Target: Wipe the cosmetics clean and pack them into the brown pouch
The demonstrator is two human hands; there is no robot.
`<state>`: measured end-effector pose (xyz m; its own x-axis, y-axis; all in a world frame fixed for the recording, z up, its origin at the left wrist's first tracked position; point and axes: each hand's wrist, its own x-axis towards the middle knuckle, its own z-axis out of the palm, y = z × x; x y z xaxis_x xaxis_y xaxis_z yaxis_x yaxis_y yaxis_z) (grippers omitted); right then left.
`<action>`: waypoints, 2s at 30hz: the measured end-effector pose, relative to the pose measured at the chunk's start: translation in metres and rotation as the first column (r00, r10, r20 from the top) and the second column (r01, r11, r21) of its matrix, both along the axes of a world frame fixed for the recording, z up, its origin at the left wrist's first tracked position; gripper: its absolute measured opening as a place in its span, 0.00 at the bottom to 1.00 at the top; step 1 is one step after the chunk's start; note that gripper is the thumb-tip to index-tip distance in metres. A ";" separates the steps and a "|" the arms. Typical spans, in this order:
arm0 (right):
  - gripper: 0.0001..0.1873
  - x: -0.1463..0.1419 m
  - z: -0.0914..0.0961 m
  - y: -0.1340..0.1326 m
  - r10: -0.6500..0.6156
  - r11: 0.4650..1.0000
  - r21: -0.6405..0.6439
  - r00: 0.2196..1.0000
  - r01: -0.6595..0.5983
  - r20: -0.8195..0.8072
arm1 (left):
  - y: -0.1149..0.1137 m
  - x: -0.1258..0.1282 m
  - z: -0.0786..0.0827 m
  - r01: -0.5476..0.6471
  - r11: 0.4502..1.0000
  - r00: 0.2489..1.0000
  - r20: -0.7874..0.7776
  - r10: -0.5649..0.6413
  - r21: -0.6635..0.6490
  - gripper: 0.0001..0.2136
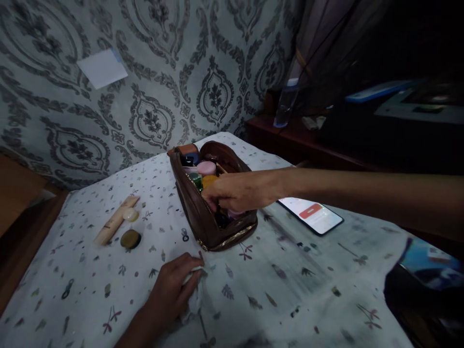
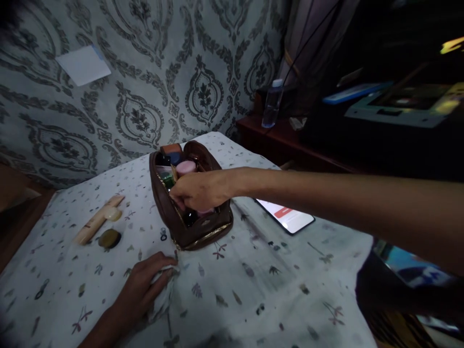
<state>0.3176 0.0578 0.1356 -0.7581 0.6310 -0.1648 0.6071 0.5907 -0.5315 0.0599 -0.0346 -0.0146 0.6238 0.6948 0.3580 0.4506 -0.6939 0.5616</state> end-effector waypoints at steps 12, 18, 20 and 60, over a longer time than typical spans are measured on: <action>0.14 0.008 -0.009 -0.032 -0.237 0.906 0.155 0.775 0.395 -0.586 | 0.008 -0.030 0.012 -0.274 0.951 0.953 0.095 0.289 -0.142 0.10; 0.12 -0.020 -0.045 -0.083 0.029 0.942 0.261 0.725 0.210 -0.688 | 0.037 -0.101 0.032 -0.692 0.713 0.721 0.060 0.690 0.115 0.12; 0.13 -0.042 -0.068 -0.088 0.035 0.970 0.201 0.733 0.140 -0.680 | 0.047 -0.116 0.027 -0.711 0.674 0.682 -0.035 0.730 0.198 0.14; 0.20 -0.185 -0.175 -0.027 -0.455 0.886 -0.255 0.625 0.386 -0.635 | 0.110 -0.121 0.014 -0.757 0.646 0.599 -0.291 0.746 0.099 0.18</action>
<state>0.1328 0.0304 -0.0395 -0.3419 0.9183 0.1998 0.2465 0.2928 -0.9238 -0.0615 0.0750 -0.0008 -0.0582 0.9720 0.2277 0.9419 -0.0221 0.3351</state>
